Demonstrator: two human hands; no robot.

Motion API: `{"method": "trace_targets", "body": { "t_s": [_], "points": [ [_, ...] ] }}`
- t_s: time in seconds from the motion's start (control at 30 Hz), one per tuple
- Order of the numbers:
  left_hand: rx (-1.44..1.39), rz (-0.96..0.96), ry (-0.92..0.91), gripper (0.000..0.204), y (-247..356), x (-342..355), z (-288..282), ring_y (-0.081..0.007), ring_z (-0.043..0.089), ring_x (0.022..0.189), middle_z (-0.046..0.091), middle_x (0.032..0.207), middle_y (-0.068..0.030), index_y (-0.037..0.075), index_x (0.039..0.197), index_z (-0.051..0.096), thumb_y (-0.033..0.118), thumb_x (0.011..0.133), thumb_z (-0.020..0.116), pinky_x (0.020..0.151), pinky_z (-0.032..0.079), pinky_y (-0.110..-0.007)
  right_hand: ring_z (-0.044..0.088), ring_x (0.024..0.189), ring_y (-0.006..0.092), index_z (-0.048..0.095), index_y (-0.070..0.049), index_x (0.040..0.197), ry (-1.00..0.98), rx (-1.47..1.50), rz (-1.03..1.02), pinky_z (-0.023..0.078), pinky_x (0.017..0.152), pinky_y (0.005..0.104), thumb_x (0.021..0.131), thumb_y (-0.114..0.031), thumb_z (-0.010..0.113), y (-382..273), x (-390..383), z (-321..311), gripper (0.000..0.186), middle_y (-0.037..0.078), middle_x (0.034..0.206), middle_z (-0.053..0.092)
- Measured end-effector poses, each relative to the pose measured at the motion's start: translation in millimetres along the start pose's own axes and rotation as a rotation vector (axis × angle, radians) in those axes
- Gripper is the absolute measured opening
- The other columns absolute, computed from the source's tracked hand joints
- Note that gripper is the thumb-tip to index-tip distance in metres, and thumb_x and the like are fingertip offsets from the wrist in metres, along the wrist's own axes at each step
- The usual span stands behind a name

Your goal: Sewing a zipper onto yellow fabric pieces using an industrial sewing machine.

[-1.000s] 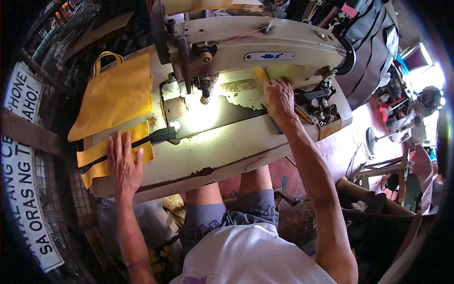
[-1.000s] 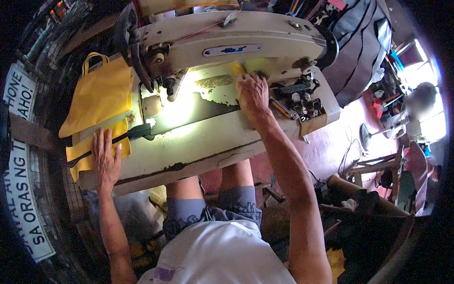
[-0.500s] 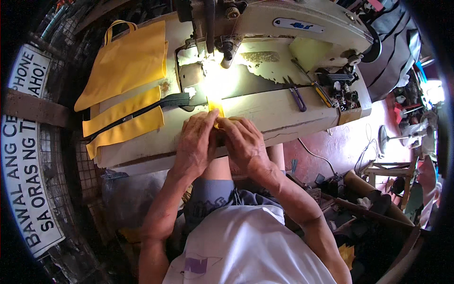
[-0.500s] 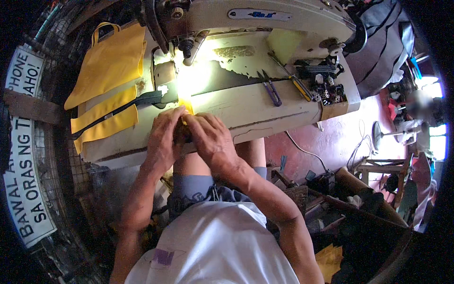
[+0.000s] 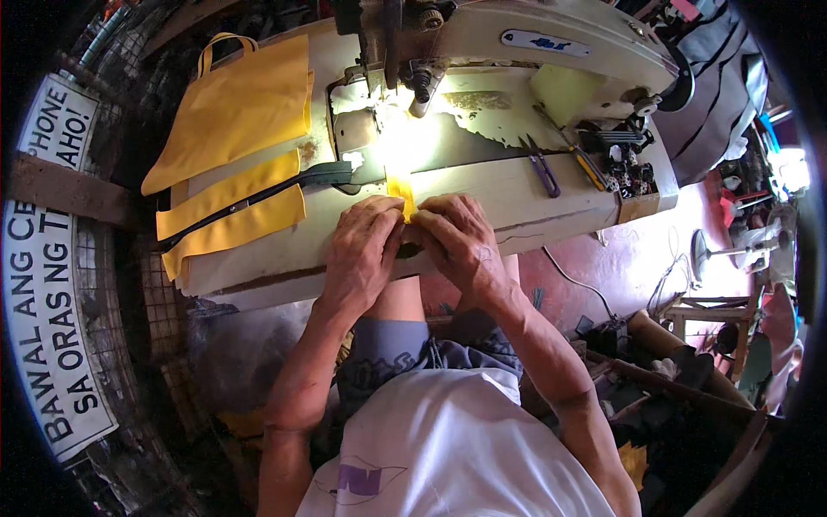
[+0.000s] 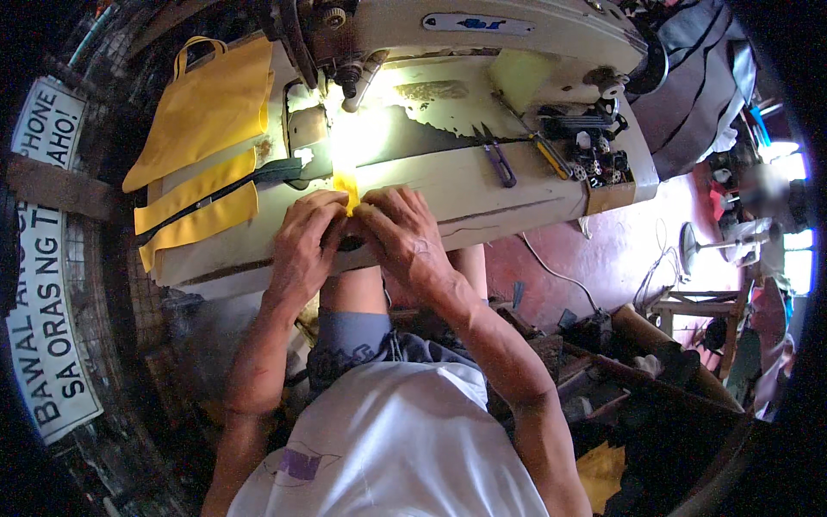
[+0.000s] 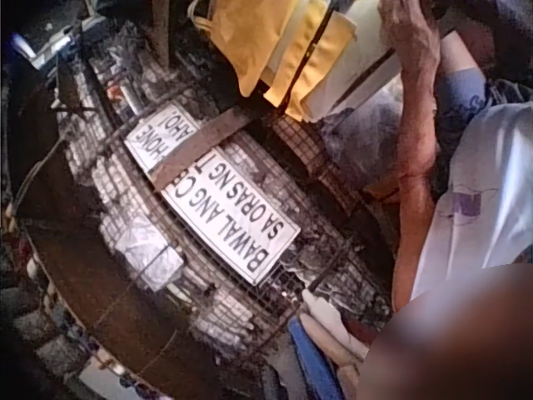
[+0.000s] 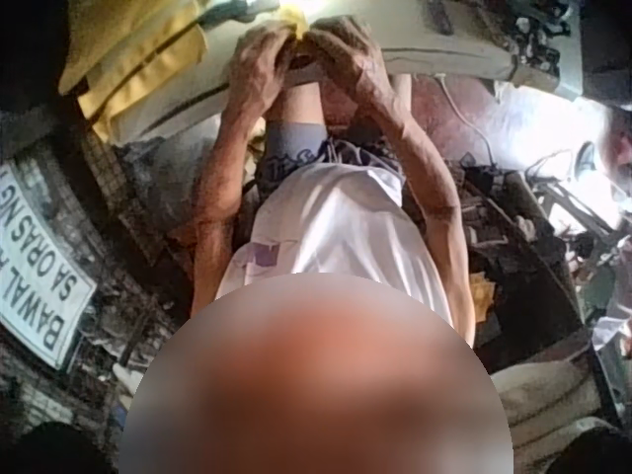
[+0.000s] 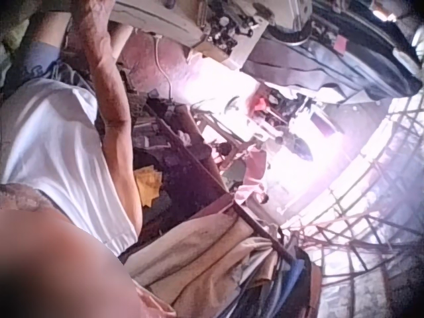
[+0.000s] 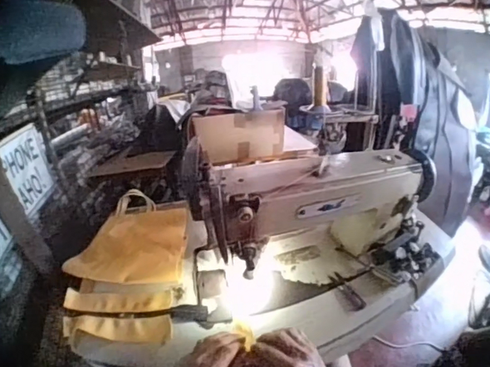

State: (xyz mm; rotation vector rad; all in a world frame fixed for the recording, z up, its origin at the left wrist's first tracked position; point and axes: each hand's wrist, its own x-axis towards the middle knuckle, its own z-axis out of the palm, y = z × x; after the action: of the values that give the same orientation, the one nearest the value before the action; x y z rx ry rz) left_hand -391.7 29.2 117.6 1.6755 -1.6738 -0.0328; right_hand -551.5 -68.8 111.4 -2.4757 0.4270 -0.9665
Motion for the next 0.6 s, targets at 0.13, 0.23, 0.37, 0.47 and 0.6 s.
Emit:
{"method": "trace_targets", "body": {
  "t_s": [0.13, 0.23, 0.37, 0.47, 0.6],
  "points": [
    [0.006, -0.024, -0.007, 0.021, -1, 0, 0, -0.0311, 0.058, 0.113, 0.063, 0.116, -0.0106, 0.001, 0.105, 0.065, 0.008, 0.086, 0.068, 0.099, 0.044, -0.043, 0.056, 0.1, 0.0325, 0.064, -0.005, 0.102, -0.009, -0.036, 0.005, 0.044, 0.086, 0.0432, 0.082, -0.012, 0.065, -1, 5, 0, 0.021, 0.013, 0.106, 0.059],
    [0.03, -0.058, 0.008, 0.017, -1, -1, -1, -0.0307, 0.057, 0.111, 0.063, 0.113, -0.0095, 0.001, 0.1, 0.066, 0.009, 0.085, 0.069, 0.096, 0.043, -0.043, 0.056, 0.1, 0.0321, 0.063, -0.005, 0.101, -0.013, -0.079, -0.009, 0.045, 0.085, 0.0429, 0.08, -0.011, 0.066, 2, 8, 0, 0.022, 0.012, 0.107, 0.059],
    [0.044, -0.029, 0.006, 0.016, -2, 5, -4, -0.03, 0.056, 0.108, 0.061, 0.109, -0.009, 0.001, 0.098, 0.065, 0.008, 0.084, 0.069, 0.094, 0.042, -0.043, 0.055, 0.099, 0.0315, 0.062, -0.005, 0.1, -0.026, -0.099, 0.016, 0.045, 0.084, 0.0428, 0.076, -0.009, 0.066, 5, 10, 4, 0.024, 0.011, 0.104, 0.058],
    [0.044, -0.021, -0.016, 0.013, -1, 12, -7, -0.0299, 0.054, 0.107, 0.06, 0.105, -0.009, 0.001, 0.095, 0.064, 0.006, 0.083, 0.067, 0.093, 0.042, -0.043, 0.056, 0.096, 0.0312, 0.063, -0.005, 0.095, 0.002, -0.099, 0.091, 0.045, 0.083, 0.0428, 0.075, -0.01, 0.068, -1, 13, 6, 0.021, 0.01, 0.1, 0.058],
    [0.042, -0.128, -0.078, 0.011, 0, 22, -9, -0.03, 0.052, 0.101, 0.057, 0.098, -0.0094, 0.001, 0.09, 0.063, 0.005, 0.08, 0.068, 0.09, 0.042, -0.042, 0.056, 0.091, 0.0318, 0.065, -0.005, 0.083, -0.031, -0.121, 0.341, 0.046, 0.08, 0.043, 0.078, -0.014, 0.07, -11, 22, 4, 0.011, 0.011, 0.09, 0.058]
  ]
}}
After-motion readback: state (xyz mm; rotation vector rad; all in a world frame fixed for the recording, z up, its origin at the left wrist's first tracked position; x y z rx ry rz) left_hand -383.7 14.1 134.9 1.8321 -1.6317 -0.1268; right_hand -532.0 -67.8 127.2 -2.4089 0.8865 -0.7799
